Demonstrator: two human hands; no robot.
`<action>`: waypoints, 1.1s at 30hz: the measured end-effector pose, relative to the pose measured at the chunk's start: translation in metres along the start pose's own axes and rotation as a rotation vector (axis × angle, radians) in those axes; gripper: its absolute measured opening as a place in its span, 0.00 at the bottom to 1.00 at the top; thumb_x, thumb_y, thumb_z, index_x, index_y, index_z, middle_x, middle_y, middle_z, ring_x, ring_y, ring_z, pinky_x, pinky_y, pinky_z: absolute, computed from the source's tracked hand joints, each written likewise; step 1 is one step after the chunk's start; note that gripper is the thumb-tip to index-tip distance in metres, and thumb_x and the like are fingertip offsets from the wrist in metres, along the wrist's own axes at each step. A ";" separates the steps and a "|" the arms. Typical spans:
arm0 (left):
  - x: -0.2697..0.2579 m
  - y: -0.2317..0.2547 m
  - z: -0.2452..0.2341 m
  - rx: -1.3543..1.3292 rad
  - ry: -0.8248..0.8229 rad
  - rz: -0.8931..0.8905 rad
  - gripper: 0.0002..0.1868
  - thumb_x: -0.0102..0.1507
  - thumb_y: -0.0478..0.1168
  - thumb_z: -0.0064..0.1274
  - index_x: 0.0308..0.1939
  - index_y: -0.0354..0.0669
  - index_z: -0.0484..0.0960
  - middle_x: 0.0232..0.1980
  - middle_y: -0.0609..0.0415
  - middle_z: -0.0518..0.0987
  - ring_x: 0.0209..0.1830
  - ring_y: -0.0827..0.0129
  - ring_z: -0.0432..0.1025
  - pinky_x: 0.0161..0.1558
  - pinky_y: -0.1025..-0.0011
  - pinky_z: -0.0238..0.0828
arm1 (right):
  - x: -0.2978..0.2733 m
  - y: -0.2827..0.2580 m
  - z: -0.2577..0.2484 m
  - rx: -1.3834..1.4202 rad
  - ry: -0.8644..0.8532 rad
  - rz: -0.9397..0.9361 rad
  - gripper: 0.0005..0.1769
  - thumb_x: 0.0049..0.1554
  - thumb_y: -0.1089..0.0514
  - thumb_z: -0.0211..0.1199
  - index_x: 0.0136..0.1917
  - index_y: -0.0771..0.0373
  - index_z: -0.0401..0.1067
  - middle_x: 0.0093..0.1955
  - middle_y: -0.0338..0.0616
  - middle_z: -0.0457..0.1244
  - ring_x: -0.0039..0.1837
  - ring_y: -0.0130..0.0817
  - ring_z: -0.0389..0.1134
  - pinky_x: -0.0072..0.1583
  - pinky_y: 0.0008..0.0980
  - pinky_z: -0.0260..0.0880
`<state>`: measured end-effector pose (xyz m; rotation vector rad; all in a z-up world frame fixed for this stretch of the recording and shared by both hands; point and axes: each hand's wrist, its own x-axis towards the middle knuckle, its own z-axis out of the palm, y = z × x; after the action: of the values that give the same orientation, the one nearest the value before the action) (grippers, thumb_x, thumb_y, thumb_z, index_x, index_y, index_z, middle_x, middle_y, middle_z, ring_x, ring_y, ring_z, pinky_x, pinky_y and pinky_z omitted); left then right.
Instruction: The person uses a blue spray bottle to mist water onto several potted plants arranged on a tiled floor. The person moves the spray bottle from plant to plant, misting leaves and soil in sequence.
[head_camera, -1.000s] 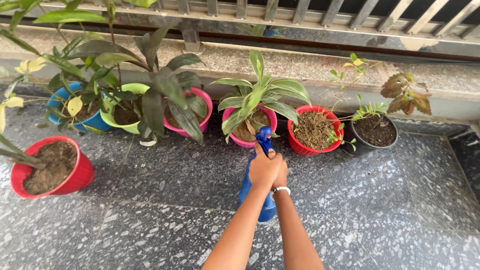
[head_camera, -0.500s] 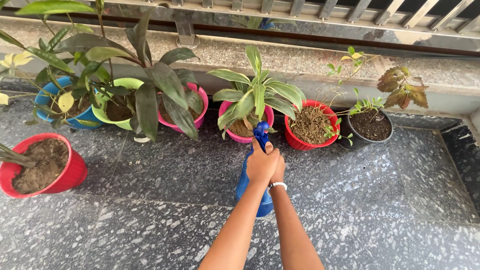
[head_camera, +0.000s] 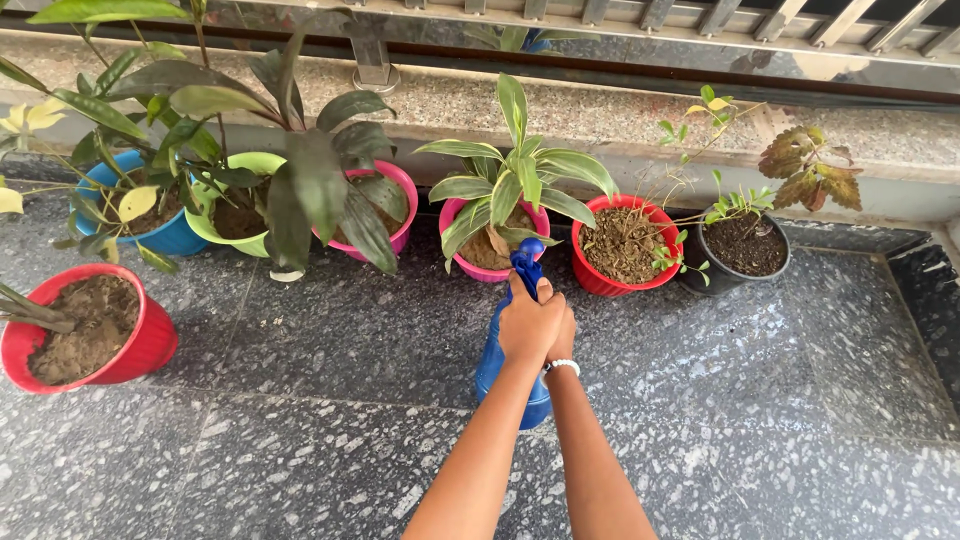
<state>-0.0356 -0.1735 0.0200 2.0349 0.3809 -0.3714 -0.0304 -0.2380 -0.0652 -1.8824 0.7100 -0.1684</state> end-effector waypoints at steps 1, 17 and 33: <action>0.000 0.000 0.000 0.000 -0.001 0.004 0.51 0.57 0.57 0.53 0.79 0.50 0.49 0.54 0.35 0.80 0.57 0.40 0.75 0.58 0.50 0.70 | 0.000 0.001 0.001 0.022 -0.001 0.003 0.38 0.62 0.29 0.48 0.39 0.68 0.74 0.34 0.56 0.69 0.39 0.45 0.71 0.42 0.46 0.68; -0.001 0.000 0.001 -0.015 0.013 0.011 0.50 0.56 0.56 0.54 0.79 0.50 0.50 0.55 0.36 0.80 0.57 0.41 0.75 0.58 0.50 0.70 | 0.010 0.014 0.004 0.005 -0.006 0.019 0.39 0.62 0.29 0.48 0.40 0.70 0.72 0.37 0.61 0.69 0.43 0.51 0.73 0.47 0.47 0.70; -0.003 0.004 -0.003 -0.010 -0.009 -0.006 0.51 0.58 0.56 0.53 0.80 0.49 0.49 0.55 0.34 0.80 0.58 0.40 0.74 0.60 0.51 0.69 | 0.011 0.014 0.005 0.005 0.010 0.005 0.38 0.61 0.29 0.48 0.41 0.69 0.72 0.39 0.61 0.70 0.45 0.53 0.73 0.48 0.49 0.69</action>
<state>-0.0365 -0.1732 0.0253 2.0217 0.3822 -0.3812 -0.0248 -0.2437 -0.0819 -1.8756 0.7208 -0.1768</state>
